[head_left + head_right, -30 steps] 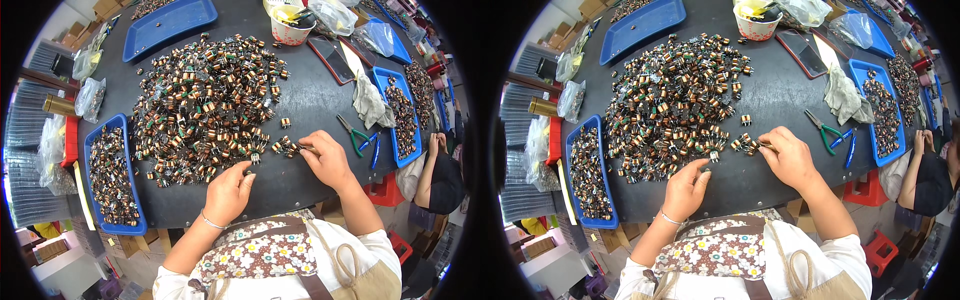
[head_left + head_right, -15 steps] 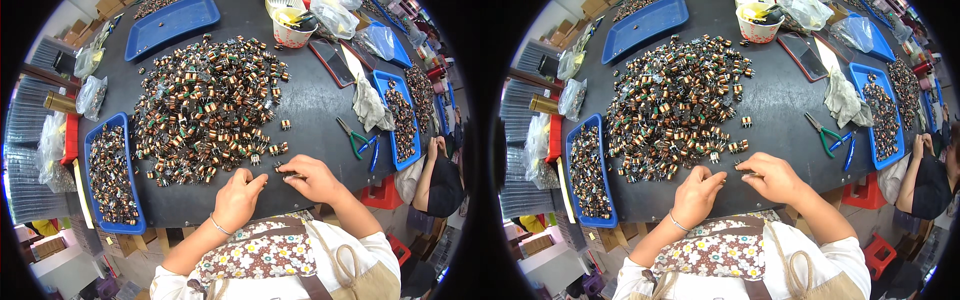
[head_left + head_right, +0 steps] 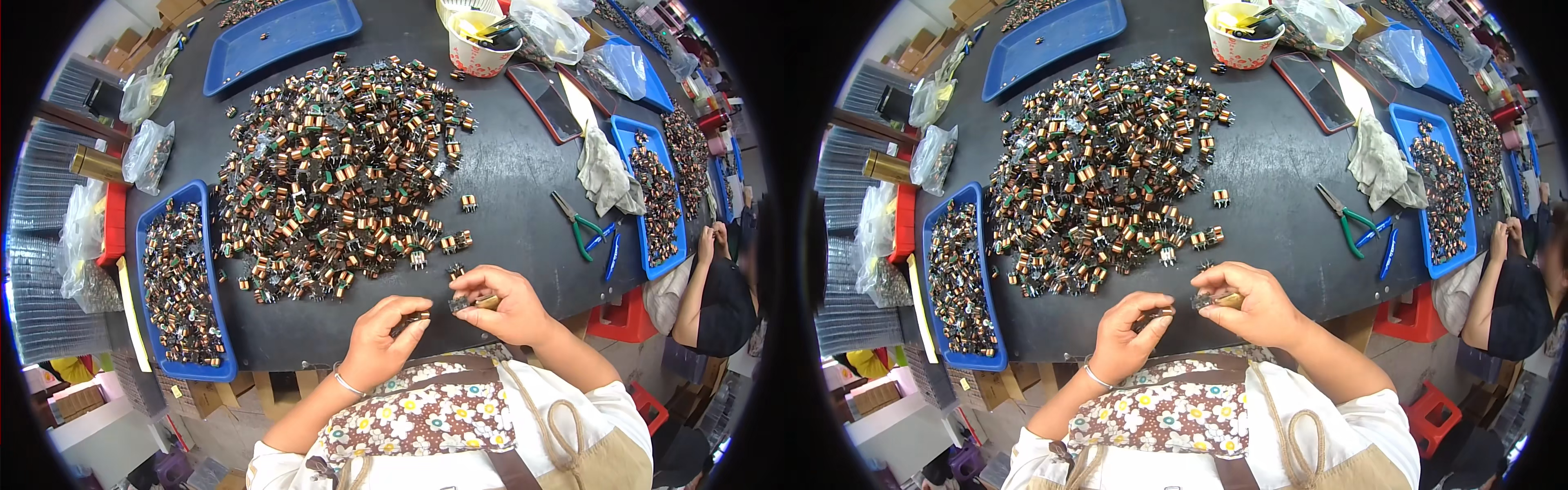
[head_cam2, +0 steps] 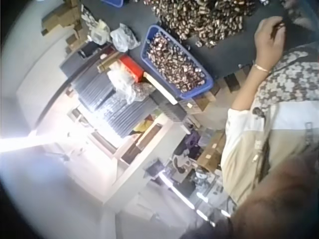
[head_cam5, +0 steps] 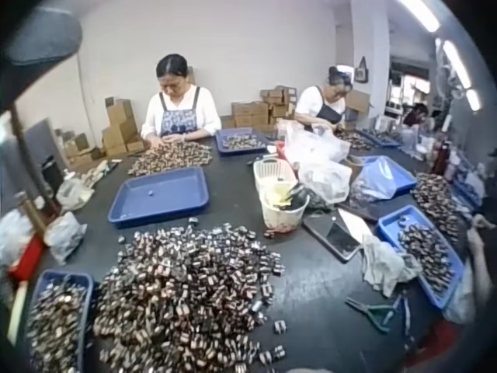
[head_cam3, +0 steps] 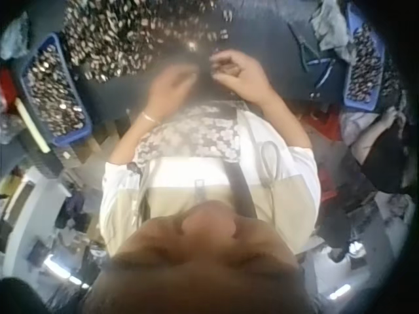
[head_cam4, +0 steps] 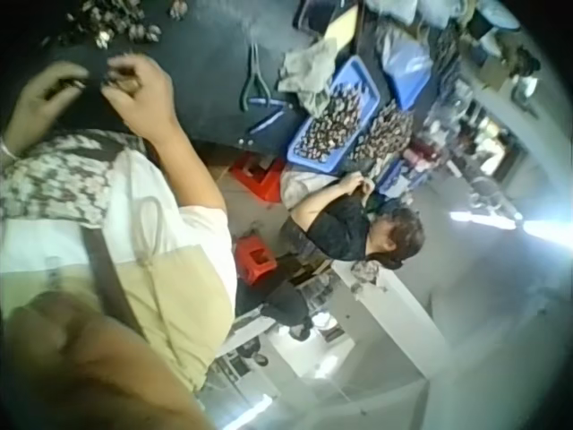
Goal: The person manually wraps adhesive tape around electronic inductors from a pile on the table and places the wrapped components into a blue tray.
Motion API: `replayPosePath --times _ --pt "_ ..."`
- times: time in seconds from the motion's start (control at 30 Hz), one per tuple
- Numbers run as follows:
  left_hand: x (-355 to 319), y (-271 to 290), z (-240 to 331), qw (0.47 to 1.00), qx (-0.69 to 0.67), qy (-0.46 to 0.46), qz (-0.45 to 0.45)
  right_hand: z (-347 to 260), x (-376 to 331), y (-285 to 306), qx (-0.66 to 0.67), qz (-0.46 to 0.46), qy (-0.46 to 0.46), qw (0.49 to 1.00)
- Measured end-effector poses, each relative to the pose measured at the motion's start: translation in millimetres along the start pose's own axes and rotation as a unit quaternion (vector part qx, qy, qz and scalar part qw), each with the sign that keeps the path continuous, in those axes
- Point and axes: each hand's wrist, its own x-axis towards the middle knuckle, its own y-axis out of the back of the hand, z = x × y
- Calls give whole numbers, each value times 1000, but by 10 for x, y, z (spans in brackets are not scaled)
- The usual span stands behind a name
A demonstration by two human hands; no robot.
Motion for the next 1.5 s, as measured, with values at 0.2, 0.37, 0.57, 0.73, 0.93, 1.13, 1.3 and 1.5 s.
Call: replayPosePath --times 0.2,0.37,0.57,0.73,0.93,1.13,1.3,1.5 --pt "-50 -105 125 995 -32 74 52 13 4 -24 -8 -25 27 999" --pt "-35 -92 67 997 -36 68 -5 35 8 -34 -15 -40 62 997" --pt "-34 -83 3 999 -28 26 -11 17 8 -43 -32 -38 74 996" --pt "-36 -104 -18 924 -319 206 -52 -84 -27 -134 -62 -46 140 987" --pt "-33 -1 -16 797 -539 258 -91 -154 -30 -48 -72 -12 124 990" --pt "-66 29 -3 807 -528 243 -109 -44 12 -50 -171 -46 135 975" --pt "-69 32 -32 810 -518 247 -122 17 47 -97 -175 -65 179 966" --pt "-70 23 -44 801 -526 256 -127 10 37 -107 -203 -79 208 954"
